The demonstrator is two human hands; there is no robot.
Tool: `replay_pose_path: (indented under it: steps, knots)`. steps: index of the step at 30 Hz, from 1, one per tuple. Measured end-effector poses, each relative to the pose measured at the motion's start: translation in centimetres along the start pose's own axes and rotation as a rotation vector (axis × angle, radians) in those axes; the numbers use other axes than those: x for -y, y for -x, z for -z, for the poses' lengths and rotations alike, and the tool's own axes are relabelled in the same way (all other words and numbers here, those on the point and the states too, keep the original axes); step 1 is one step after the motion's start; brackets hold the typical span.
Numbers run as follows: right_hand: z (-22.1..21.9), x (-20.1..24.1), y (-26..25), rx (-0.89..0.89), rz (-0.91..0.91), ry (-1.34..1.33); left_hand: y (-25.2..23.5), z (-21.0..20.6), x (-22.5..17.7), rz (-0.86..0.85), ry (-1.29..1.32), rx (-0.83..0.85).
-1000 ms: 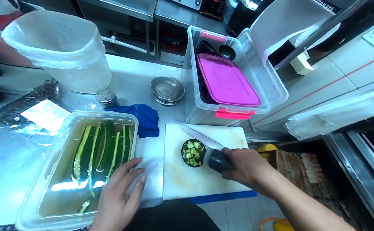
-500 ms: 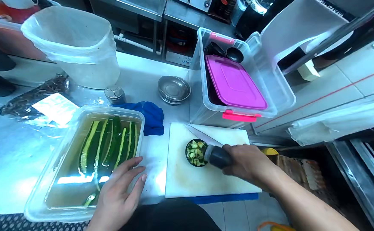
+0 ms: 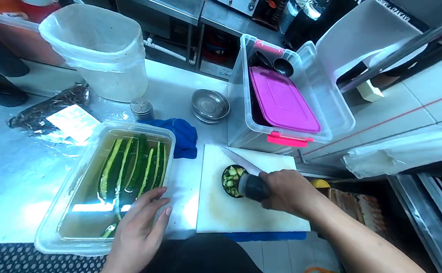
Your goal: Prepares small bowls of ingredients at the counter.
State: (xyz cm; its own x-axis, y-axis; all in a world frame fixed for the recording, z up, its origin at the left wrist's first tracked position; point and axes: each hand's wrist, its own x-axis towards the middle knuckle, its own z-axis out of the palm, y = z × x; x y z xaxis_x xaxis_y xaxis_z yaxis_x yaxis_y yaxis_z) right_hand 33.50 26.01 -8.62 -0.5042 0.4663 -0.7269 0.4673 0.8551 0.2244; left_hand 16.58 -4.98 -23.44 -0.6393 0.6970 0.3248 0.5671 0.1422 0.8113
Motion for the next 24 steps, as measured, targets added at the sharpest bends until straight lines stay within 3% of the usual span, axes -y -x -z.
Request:
replay_pose_path:
  steps: [5,12,19,24]
  knots:
    - [1.1,-0.6,-0.7,-0.053,-0.066,0.004,-0.2,0.2,-0.3,-0.005,0.002,-0.001]
    - [0.6,0.6,-0.1,-0.011,0.022,0.03,0.5,0.4,-0.1,0.02,0.0,-0.004]
    - [1.3,0.1,-0.8,-0.048,-0.045,0.018,0.5,0.4,-0.3,0.018,0.018,0.007]
    - [0.7,0.7,0.3,-0.008,0.021,0.061,0.6,0.8,-0.4,0.033,0.022,0.002]
